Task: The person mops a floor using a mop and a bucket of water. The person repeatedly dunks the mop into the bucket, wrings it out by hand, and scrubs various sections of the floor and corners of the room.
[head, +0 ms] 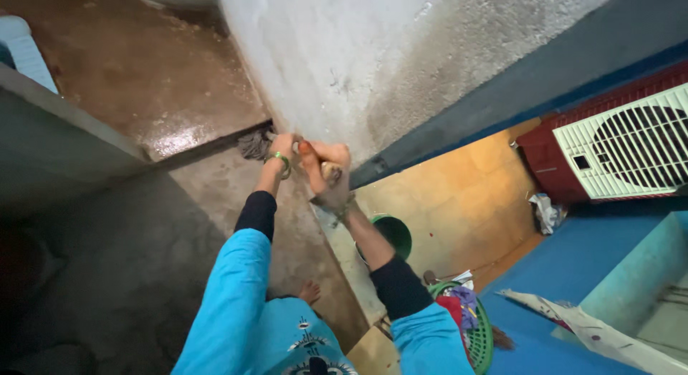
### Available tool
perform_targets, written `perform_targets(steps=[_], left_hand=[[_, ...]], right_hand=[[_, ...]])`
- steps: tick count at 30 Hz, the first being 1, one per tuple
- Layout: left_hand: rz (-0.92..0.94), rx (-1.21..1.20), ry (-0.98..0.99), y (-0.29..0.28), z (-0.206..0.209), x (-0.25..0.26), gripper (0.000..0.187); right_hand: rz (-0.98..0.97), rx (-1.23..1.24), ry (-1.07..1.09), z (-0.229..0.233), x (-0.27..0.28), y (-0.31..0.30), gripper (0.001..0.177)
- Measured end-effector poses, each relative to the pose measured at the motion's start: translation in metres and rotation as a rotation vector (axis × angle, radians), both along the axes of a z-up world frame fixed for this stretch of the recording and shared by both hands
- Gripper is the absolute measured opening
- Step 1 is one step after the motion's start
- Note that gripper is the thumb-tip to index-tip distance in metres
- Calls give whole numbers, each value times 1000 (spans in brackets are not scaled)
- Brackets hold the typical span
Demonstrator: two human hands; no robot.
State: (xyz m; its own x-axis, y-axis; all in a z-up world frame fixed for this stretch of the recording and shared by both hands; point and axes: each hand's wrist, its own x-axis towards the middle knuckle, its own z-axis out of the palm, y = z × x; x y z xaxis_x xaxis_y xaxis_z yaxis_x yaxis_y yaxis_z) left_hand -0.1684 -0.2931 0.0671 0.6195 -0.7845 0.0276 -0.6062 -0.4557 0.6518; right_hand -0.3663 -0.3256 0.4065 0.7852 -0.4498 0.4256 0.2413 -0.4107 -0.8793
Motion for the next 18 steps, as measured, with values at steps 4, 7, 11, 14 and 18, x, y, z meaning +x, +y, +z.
perform_targets(steps=[4, 7, 11, 14, 18], left_hand=[[152, -73, 60, -11, -5, -13, 39], [93, 96, 58, -15, 1, -26, 46], [192, 1, 177, -11, 4, -68, 39], [196, 70, 304, -10, 24, -93, 30], [223, 86, 350, -5, 32, -124, 35]], right_hand=[[-74, 100, 31, 2, -2, -1, 45], [-70, 159, 2, 9, -1, -7, 44], [-99, 167, 4, 21, -6, -20, 53], [-83, 269, 38, 35, -8, -28, 54], [-9, 255, 50, 50, -15, -31, 53]])
